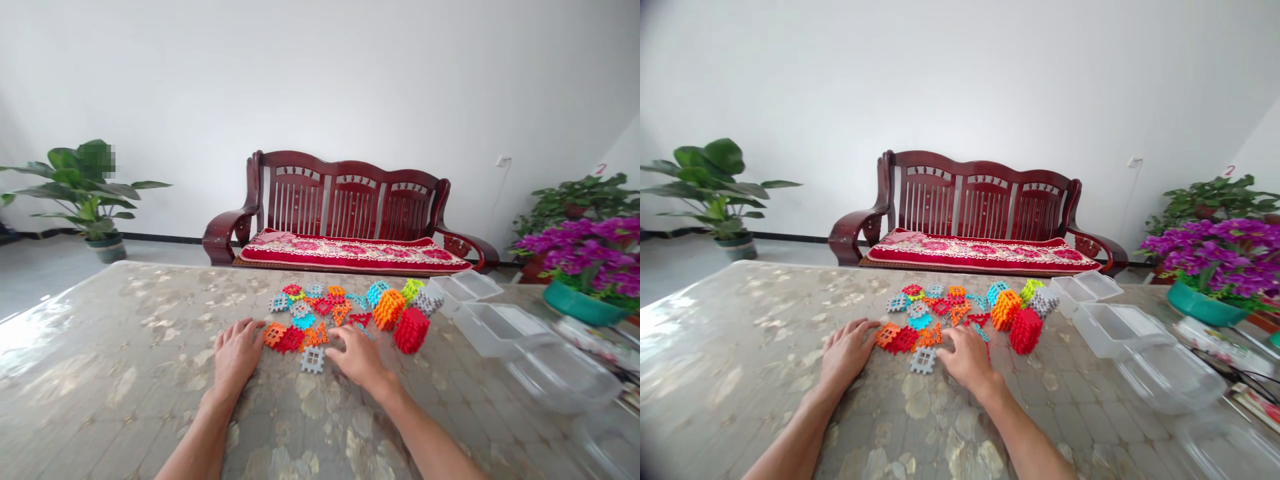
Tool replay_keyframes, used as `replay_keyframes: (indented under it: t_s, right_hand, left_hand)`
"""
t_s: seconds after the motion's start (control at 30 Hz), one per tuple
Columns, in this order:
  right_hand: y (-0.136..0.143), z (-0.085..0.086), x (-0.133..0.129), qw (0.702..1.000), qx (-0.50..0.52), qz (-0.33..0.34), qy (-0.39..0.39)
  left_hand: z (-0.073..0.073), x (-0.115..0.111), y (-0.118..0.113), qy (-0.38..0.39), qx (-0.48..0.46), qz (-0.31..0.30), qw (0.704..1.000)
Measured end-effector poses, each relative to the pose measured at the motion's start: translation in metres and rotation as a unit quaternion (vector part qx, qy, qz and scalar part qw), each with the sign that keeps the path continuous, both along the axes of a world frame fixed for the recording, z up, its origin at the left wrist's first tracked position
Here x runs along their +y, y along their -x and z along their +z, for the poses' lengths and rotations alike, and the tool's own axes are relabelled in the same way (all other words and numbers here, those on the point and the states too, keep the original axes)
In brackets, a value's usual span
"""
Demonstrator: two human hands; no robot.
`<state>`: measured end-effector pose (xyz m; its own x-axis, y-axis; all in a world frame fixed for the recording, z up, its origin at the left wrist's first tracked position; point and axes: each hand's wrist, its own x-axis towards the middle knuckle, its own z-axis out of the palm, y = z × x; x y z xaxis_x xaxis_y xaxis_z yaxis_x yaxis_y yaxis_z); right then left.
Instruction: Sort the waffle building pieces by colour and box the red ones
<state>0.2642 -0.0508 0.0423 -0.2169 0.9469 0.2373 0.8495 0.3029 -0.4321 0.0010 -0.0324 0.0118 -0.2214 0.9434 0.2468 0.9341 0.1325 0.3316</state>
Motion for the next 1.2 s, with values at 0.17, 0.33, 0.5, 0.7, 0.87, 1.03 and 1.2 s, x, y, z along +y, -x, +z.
replay_keyframes:
  t_s: [0.17,0.33,0.5,0.7,0.87,1.03,1.2]
  right_hand:
    - [0.028,-0.005,-0.017,0.998,-0.039,0.042,-0.007]
    - [0.031,-0.009,-0.019,0.997,-0.067,0.025,-0.019]
    - [0.025,-0.018,-0.016,0.996,-0.076,0.021,-0.043]
    - [0.011,-0.019,-0.011,0.995,-0.066,-0.017,-0.079]
    - [-0.015,-0.011,0.003,0.985,-0.092,-0.118,-0.084]
    - [-0.030,-0.007,0.007,0.982,-0.116,-0.141,-0.045]
    - [-0.031,-0.007,0.007,0.983,-0.132,-0.125,-0.029]
  left_hand:
    - [0.000,0.001,0.000,0.004,0.000,-0.003,1.000]
    - [0.000,0.001,0.000,0.002,0.001,-0.005,1.000]
    - [-0.002,0.002,0.001,0.001,0.000,-0.006,1.000]
    - [0.000,0.001,0.000,0.006,-0.002,-0.004,1.000]
    - [0.000,0.001,0.000,0.006,-0.004,-0.004,1.000]
    - [0.000,0.001,0.000,0.010,-0.007,-0.003,1.000]
    - [0.001,0.001,0.000,0.009,0.003,-0.005,1.000]
